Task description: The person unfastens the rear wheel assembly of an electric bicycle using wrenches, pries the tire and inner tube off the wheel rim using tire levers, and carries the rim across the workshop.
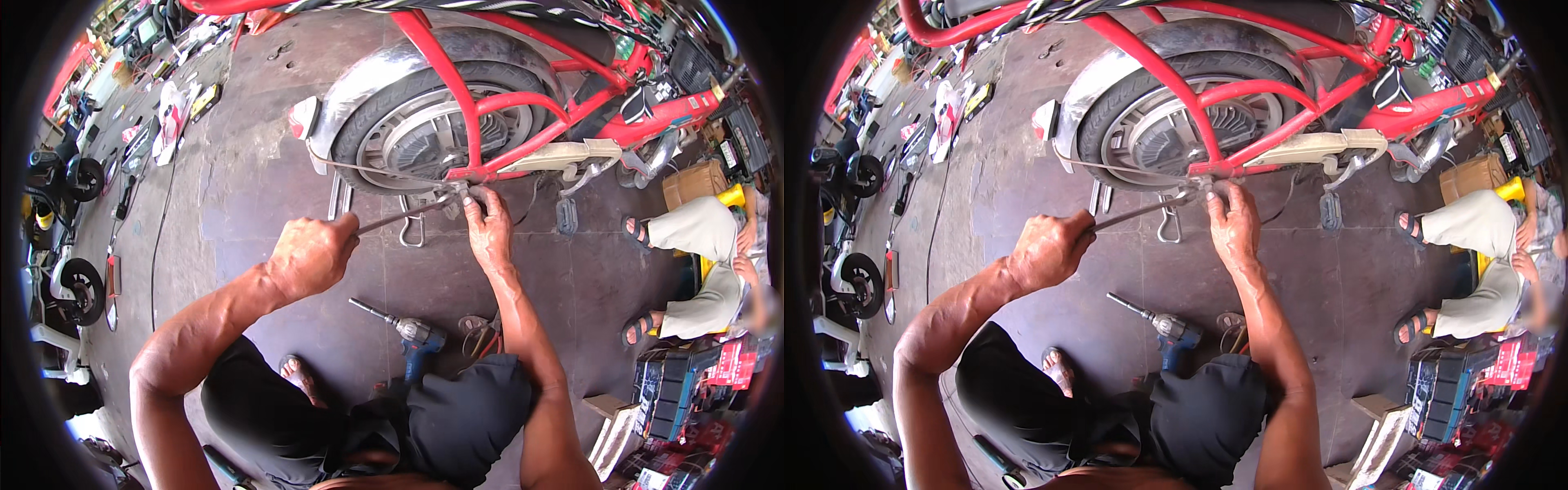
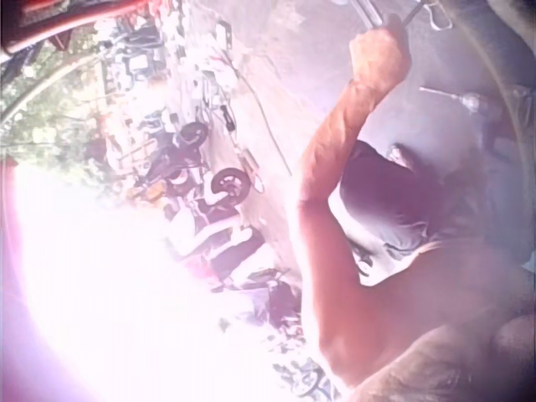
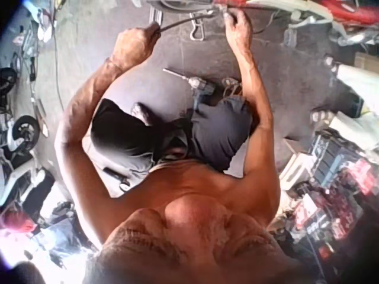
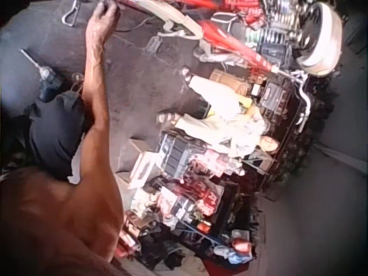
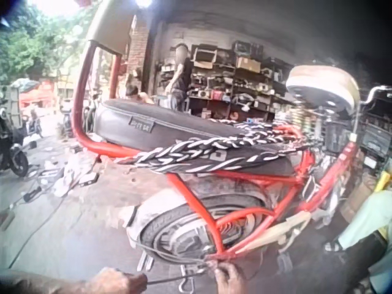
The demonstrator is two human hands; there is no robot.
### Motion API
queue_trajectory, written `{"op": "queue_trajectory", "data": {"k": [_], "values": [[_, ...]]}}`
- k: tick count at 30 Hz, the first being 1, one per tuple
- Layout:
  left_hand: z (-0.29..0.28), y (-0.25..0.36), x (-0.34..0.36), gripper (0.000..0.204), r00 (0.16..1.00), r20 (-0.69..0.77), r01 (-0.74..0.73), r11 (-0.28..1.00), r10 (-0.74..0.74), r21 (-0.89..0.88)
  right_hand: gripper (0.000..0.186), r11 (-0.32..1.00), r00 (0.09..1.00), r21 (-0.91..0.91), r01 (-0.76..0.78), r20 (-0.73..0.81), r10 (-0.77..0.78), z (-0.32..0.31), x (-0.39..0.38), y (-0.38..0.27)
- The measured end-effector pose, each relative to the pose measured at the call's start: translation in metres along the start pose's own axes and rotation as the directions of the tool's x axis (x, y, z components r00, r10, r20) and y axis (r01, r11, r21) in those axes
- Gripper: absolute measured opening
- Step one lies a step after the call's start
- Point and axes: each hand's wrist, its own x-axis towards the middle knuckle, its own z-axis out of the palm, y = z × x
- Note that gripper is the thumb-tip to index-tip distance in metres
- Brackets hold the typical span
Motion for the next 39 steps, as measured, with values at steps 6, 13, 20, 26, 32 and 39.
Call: {"op": "queue_trajectory", "data": {"k": [6,13,20,26,32,39], "values": [[0.001,0.021,0.026,0.011,1.000,0.003,0.021,0.996,-0.022,0.082,0.024,0.998,0.999,0.037,-0.041,-0.009,0.042,-0.003,0.001,0.010],[0.003,0.018,0.046,0.012,0.998,0.015,0.064,0.992,-0.066,0.112,0.022,0.991,0.997,0.132,-0.035,-0.060,0.043,0.009,0.008,0.013],[-0.033,0.030,0.082,0.014,0.997,0.072,-0.038,0.971,0.021,0.238,0.024,0.987,0.992,0.161,-0.030,-0.114,0.049,0.016,0.015,0.022],[0.074,-0.020,0.050,0.011,0.987,-0.121,0.084,0.985,-0.102,-0.149,0.028,0.958,0.991,0.288,-0.012,-0.123,0.049,0.044,-0.023,0.023],[0.084,-0.011,0.073,0.010,0.988,-0.075,0.110,0.963,-0.132,-0.247,0.066,0.800,0.937,0.487,-0.350,0.173,0.304,0.040,0.009,0.028],[0.117,-0.018,0.071,0.009,0.962,-0.061,0.216,0.874,-0.268,-0.435,0.073,0.647,0.926,0.666,-0.371,0.212,0.313,0.064,0.016,0.023]]}}
